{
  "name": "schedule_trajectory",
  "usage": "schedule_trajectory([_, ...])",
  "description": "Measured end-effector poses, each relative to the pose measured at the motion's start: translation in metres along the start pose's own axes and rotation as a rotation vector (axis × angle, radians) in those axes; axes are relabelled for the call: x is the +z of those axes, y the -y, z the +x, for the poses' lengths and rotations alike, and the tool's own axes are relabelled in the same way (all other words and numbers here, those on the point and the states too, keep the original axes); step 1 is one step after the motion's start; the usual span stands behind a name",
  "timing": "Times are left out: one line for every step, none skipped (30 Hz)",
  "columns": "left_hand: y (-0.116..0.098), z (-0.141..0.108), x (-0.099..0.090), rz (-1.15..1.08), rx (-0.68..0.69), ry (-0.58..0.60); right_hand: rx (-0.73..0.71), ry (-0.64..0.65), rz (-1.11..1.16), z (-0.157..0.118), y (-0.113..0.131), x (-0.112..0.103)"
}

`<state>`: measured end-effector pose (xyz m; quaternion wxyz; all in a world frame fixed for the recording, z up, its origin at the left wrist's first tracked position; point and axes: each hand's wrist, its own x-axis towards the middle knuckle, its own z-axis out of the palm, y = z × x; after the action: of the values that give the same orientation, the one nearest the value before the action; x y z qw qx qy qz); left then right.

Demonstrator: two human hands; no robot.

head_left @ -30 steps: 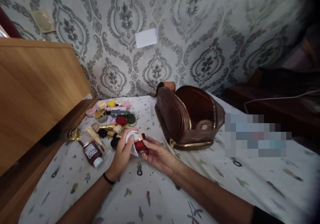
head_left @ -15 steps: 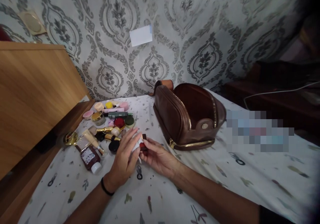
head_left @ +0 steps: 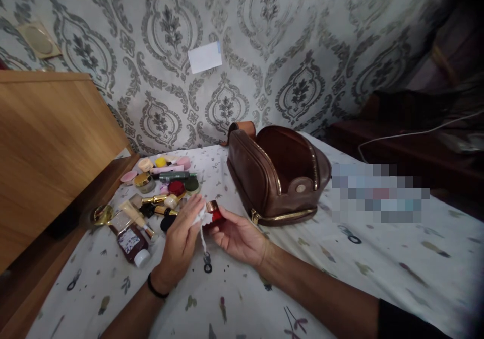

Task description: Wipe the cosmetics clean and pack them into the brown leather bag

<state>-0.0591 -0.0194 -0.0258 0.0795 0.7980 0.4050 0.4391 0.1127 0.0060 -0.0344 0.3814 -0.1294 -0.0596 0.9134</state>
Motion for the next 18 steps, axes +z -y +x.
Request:
schedule_trajectory([0.001,0.0,-0.001,-0.016,-0.053,-0.02,0.01,0.012,-0.012,-0.001,-0.001,0.0])
schedule_trajectory([0.001,0.001,-0.001,-0.031,-0.108,-0.036,0.014,0.021,-0.025,-0.001,-0.001,0.0])
schedule_trajectory([0.0,0.001,-0.001,-0.044,-0.16,-0.049,0.013,0.027,-0.036,-0.002,-0.002,0.001])
schedule_trajectory([0.0,0.001,0.0,-0.055,-0.205,-0.061,0.011,0.03,-0.047,-0.002,-0.003,0.0])
schedule_trajectory([-0.001,0.001,0.0,-0.064,-0.237,-0.068,0.007,0.031,-0.054,-0.002,-0.003,0.0])
schedule_trajectory([-0.002,0.0,0.001,-0.071,-0.253,-0.074,0.001,0.031,-0.057,-0.002,-0.003,0.0])
schedule_trajectory([-0.003,0.0,0.001,-0.072,-0.255,-0.08,-0.006,0.032,-0.058,-0.002,-0.004,0.0])
schedule_trajectory([-0.003,0.0,0.002,-0.067,-0.245,-0.088,-0.016,0.032,-0.058,-0.001,-0.004,0.0])
schedule_trajectory([-0.004,-0.001,0.002,-0.052,-0.223,-0.099,-0.027,0.032,-0.06,-0.001,-0.005,0.0])
schedule_trajectory([-0.004,-0.001,0.002,-0.024,-0.194,-0.112,-0.039,0.03,-0.066,-0.001,-0.005,0.0])
schedule_trajectory([-0.005,-0.001,0.001,0.014,-0.161,-0.125,-0.055,0.025,-0.074,0.0,-0.005,0.0])
schedule_trajectory([-0.006,-0.001,0.001,0.061,-0.125,-0.135,-0.07,0.018,-0.084,0.0,-0.006,-0.001])
schedule_trajectory([-0.007,-0.001,0.0,0.108,-0.085,-0.136,-0.084,0.01,-0.093,0.001,-0.006,-0.001])
schedule_trajectory([-0.008,-0.002,-0.001,0.149,-0.037,-0.127,-0.095,0.005,-0.1,0.001,-0.006,-0.001])
schedule_trajectory([-0.01,-0.002,-0.001,0.179,0.016,-0.105,-0.106,0.0,-0.1,0.001,-0.007,-0.001])
schedule_trajectory([-0.013,-0.002,-0.001,0.197,0.077,-0.08,-0.117,-0.003,-0.091,0.002,-0.006,-0.002])
schedule_trajectory([-0.015,-0.002,-0.001,0.206,0.137,-0.053,-0.123,-0.004,-0.078,0.002,-0.006,-0.002])
schedule_trajectory([-0.018,-0.002,-0.001,0.209,0.188,-0.029,-0.126,-0.004,-0.064,0.002,-0.006,-0.002])
